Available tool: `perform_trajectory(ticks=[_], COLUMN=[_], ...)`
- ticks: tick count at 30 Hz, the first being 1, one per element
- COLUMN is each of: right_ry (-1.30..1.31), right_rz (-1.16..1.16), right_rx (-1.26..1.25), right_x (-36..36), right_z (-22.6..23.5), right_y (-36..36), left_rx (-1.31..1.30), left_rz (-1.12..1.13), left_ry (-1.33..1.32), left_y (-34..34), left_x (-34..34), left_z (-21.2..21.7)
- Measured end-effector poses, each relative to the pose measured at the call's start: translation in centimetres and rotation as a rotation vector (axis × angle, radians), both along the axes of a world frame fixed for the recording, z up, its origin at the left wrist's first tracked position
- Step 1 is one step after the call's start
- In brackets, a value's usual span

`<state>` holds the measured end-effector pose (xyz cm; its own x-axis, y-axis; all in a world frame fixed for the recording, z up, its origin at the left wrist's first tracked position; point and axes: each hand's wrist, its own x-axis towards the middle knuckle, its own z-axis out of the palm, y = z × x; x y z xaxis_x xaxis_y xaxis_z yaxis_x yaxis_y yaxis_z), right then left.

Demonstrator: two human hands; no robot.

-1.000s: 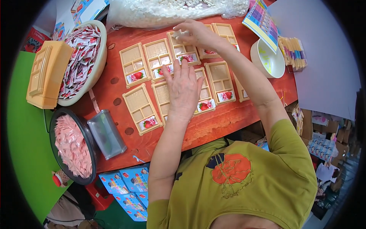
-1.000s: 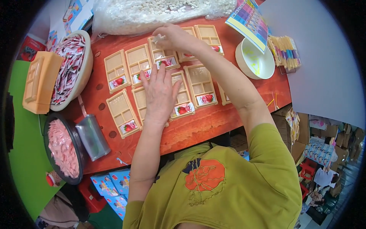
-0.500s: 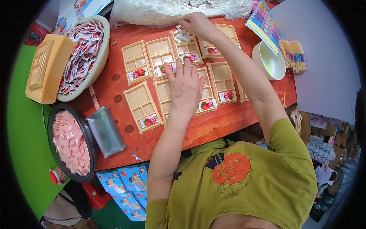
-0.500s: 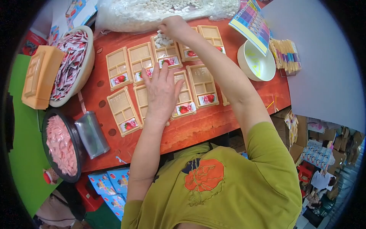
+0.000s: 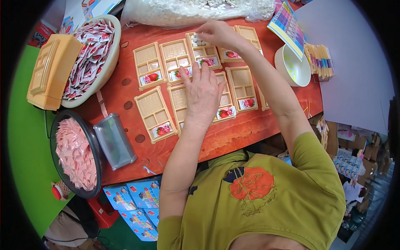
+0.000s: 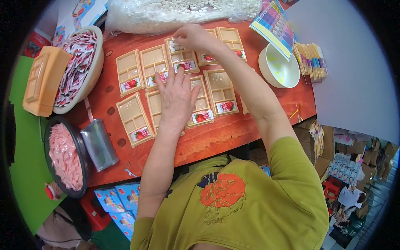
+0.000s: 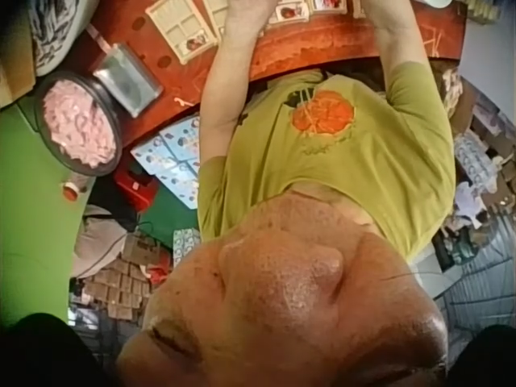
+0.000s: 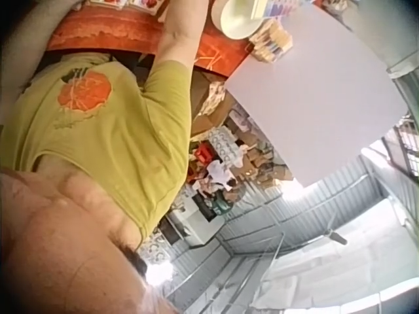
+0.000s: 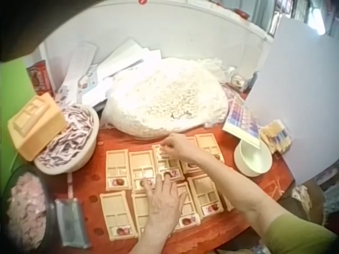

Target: Assembling small white components into yellow plastic frame trays on a workshop table.

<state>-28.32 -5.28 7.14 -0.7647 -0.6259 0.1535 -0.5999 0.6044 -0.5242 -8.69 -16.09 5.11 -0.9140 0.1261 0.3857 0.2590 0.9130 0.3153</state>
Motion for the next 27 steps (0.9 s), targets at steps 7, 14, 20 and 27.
perform_trajectory(ticks=[7,14,20,27], right_ry=[-0.311,0.012,0.009,0.213], right_rz=[0.029,-0.029,-0.014,-0.383], right_rx=[-0.126,0.054,0.018,0.093], right_x=[0.9,0.7,0.2,-12.7], right_z=[2.4,0.0,0.2,-0.3], right_y=[-0.2,1.1,-0.3,2.0], left_rx=[-0.007,-0.011,0.004,0.030], left_rz=[0.005,-0.002,0.002,-0.021], left_ry=[0.006,0.006,-0.002,-0.029], left_y=[-0.1,0.1,-0.3,-0.1], left_x=[0.2,-0.1,0.0,0.1], left_z=[-0.2,0.0,-0.1,0.2])
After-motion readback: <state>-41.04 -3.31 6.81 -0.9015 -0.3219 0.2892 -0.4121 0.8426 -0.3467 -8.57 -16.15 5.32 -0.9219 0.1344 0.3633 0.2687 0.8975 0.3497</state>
